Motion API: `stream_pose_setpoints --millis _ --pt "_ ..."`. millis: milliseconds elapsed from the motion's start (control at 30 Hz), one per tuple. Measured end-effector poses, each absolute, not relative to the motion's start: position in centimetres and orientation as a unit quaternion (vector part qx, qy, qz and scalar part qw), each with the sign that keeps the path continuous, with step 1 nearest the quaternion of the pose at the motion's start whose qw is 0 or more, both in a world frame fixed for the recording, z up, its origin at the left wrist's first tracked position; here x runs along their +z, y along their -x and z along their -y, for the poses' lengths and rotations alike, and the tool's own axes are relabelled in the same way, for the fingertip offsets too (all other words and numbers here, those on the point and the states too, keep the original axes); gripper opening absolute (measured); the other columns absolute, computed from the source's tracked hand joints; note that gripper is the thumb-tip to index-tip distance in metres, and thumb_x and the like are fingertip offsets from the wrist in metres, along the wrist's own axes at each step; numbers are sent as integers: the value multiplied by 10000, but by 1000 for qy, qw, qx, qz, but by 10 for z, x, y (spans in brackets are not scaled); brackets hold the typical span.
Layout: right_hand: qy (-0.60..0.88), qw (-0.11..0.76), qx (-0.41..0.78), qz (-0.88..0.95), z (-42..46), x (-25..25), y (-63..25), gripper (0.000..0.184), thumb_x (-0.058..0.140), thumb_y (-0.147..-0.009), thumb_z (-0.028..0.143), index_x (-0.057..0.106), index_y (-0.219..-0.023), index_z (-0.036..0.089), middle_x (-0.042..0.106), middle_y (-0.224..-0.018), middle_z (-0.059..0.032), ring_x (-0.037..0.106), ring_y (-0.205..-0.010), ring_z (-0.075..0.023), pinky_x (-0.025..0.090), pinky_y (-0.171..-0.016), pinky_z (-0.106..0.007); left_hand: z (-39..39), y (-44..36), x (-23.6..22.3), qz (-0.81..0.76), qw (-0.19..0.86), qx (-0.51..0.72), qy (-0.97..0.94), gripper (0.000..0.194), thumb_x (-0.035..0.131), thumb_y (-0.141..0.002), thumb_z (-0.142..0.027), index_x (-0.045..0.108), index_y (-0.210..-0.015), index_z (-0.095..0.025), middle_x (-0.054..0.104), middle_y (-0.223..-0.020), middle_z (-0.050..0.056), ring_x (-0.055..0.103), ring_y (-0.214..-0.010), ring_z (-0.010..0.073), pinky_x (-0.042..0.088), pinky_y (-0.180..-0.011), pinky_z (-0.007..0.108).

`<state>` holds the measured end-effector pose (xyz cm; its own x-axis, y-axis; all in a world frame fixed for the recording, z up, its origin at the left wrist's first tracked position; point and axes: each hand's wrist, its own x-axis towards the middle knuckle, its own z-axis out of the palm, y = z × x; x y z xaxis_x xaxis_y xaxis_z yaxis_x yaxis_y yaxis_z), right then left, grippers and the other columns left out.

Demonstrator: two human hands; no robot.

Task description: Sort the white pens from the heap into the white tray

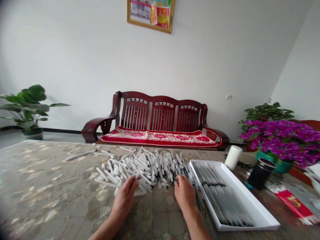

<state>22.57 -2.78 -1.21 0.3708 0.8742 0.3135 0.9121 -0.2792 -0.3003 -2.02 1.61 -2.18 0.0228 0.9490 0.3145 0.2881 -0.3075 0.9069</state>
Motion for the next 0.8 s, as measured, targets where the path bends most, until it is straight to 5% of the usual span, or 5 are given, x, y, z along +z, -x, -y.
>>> stream_pose_setpoints --millis 267,533,800 --pt "823 57 -58 562 24 2 -220 362 417 -907 57 676 -1132 173 731 -1104 -139 721 -966 -253 504 -744 -302 -10 31 -11 -498 104 293 -809 330 548 -866 -124 768 -1054 -283 748 -958 59 634 -952 262 463 -886 399" --pt "823 -14 -34 567 25 21 -215 450 408 -857 -22 650 -1218 97 743 -1065 -215 736 -979 -311 533 -758 -343 -11 30 -10 -473 64 274 -835 195 580 -908 -214 762 -967 -253 754 -881 49 663 -919 256 422 -961 441" --pt "824 -26 2 566 34 27 -224 384 467 -811 9 720 -1087 94 752 -1061 -222 727 -1019 -305 512 -779 -329 -8 27 -12 -488 36 294 -821 211 560 -922 -215 754 -998 -252 732 -954 62 650 -957 269 463 -906 425"
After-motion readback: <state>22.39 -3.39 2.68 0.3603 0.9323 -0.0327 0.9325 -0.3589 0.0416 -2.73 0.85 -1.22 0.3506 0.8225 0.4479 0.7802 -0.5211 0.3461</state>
